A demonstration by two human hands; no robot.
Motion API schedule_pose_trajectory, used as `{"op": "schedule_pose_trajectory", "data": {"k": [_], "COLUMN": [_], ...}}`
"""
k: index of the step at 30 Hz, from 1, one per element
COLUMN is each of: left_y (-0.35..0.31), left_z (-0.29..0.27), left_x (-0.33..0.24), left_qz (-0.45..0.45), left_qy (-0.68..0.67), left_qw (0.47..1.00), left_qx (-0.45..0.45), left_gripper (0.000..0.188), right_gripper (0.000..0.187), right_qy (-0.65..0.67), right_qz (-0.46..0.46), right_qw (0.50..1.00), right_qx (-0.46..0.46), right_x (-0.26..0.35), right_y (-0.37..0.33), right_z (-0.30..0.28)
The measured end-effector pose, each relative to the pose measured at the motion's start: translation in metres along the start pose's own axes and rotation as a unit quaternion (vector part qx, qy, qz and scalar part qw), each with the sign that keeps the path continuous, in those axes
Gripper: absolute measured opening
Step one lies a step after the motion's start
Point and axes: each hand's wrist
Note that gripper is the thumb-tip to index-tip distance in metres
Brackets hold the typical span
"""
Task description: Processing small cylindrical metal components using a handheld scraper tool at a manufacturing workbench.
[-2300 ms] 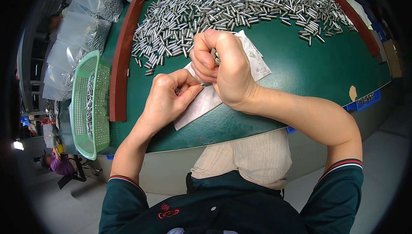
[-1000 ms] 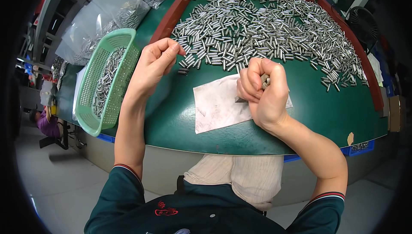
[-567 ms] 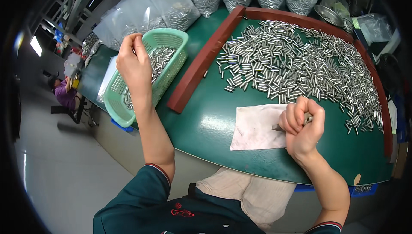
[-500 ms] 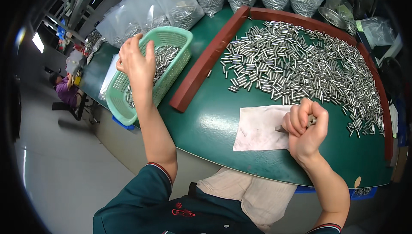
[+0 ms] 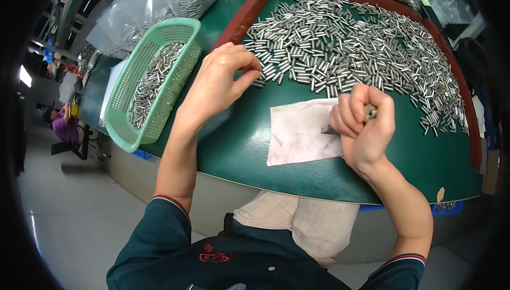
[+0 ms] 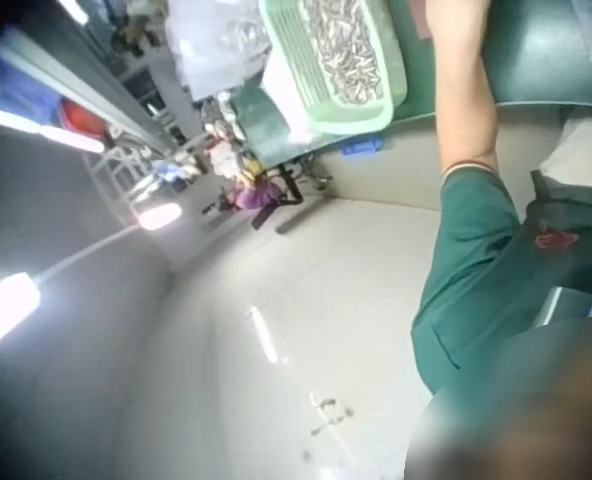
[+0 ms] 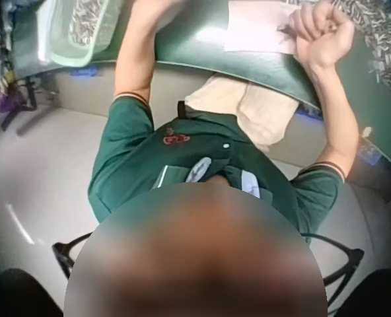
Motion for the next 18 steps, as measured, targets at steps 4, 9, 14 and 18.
{"op": "schedule_pose_trajectory", "data": {"k": [4,9,14,18], "left_y": [-0.002,-0.005,-0.003,-0.005], "left_z": [0.006,0.008,0.013,0.017], "left_x": [0.003,0.005,0.000,0.003], "left_qz": [-0.013,-0.014,-0.066,-0.052], "left_qy": [0.010,0.027,0.063,0.052], "left_qw": [0.998,0.995,0.989,0.989], "left_qx": [0.067,0.090,0.117,0.125], "left_gripper": [0.008,0.009,0.012,0.009], "right_gripper": [0.035,0.034,0.033,0.033], "right_qy": [-0.011,-0.004,-0.012,-0.007], "right_qz": [-0.001,-0.002,-0.009,-0.012], "right_qw": [1.000,1.000,1.000,1.000], "right_qx": [-0.003,-0.004,0.004,0.011], "right_x": [0.001,0.000,0.000,-0.001], "right_y": [0.000,-0.002,-0.002,-0.001], "right_z": [-0.002,-0.003,-0.004,-0.005]}}
Point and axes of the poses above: each hand's wrist, its own y-axis towards the middle knuckle, its own z-axis out of the palm, x = y × z, and after that the axes turned 13 degrees about -y, right-handed
